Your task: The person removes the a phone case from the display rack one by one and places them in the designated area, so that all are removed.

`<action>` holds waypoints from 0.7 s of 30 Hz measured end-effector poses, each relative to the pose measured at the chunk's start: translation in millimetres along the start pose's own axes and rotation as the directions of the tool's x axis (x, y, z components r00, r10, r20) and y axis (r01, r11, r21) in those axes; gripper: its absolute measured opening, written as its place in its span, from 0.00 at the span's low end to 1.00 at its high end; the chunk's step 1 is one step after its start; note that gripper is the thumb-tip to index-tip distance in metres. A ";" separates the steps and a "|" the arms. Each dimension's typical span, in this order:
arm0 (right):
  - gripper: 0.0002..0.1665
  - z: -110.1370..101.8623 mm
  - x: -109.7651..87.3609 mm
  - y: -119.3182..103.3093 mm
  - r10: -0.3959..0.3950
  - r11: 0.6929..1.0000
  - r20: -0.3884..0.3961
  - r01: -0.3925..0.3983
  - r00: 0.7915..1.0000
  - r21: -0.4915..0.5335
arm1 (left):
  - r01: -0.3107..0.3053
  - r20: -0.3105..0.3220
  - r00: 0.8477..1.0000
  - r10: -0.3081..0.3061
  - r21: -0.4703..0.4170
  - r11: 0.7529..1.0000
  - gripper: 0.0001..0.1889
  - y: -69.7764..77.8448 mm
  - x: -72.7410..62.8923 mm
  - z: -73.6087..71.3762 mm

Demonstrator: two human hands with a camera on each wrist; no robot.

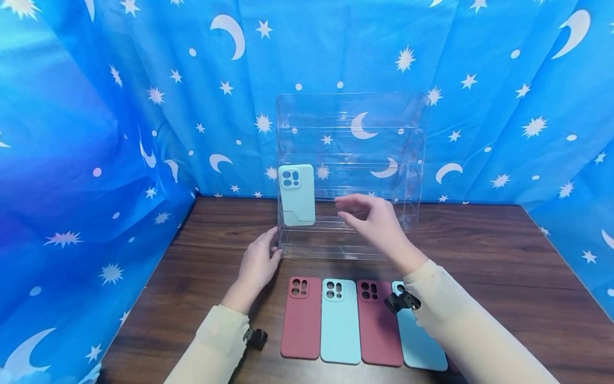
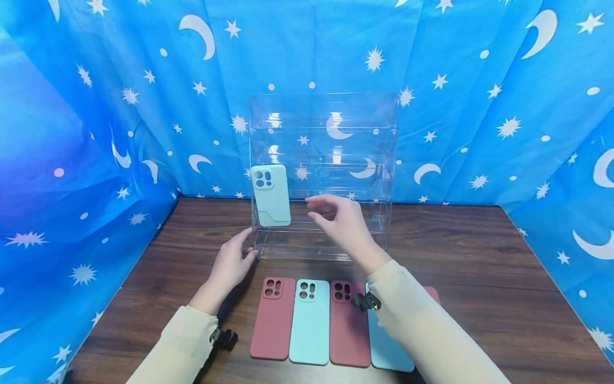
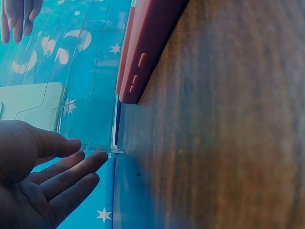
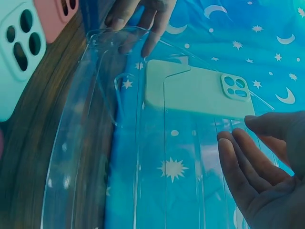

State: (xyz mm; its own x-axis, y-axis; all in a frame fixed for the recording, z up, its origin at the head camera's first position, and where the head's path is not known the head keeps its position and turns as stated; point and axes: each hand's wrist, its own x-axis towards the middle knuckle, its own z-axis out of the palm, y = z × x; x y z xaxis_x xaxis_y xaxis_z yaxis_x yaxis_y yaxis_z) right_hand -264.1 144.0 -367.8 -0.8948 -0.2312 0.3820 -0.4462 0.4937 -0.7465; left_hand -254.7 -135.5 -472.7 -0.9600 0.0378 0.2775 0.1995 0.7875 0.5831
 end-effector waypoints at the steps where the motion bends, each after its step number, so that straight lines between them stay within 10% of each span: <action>1: 0.16 1.3 2.2 -1.0 -0.002 1.000 -0.004 0.002 1.000 0.000 | 0.000 0.003 1.000 0.000 0.000 1.000 0.32 0.0 0.2 0.0; 21: 0.21 29.5 53.4 -17.9 -0.068 0.997 -0.121 0.072 0.990 0.028 | 0.002 0.000 1.000 -0.002 0.003 1.000 0.31 1.9 -0.6 -2.7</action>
State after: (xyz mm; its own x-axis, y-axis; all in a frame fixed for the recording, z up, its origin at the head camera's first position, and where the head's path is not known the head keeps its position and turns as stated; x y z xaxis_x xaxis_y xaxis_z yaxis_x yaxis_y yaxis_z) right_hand -304.4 98.1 -350.1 -0.8536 -0.1609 0.4954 -0.5099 0.4520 -0.7319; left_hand -253.2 -135.7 -469.7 -0.9604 0.0358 0.2761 0.1967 0.7893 0.5816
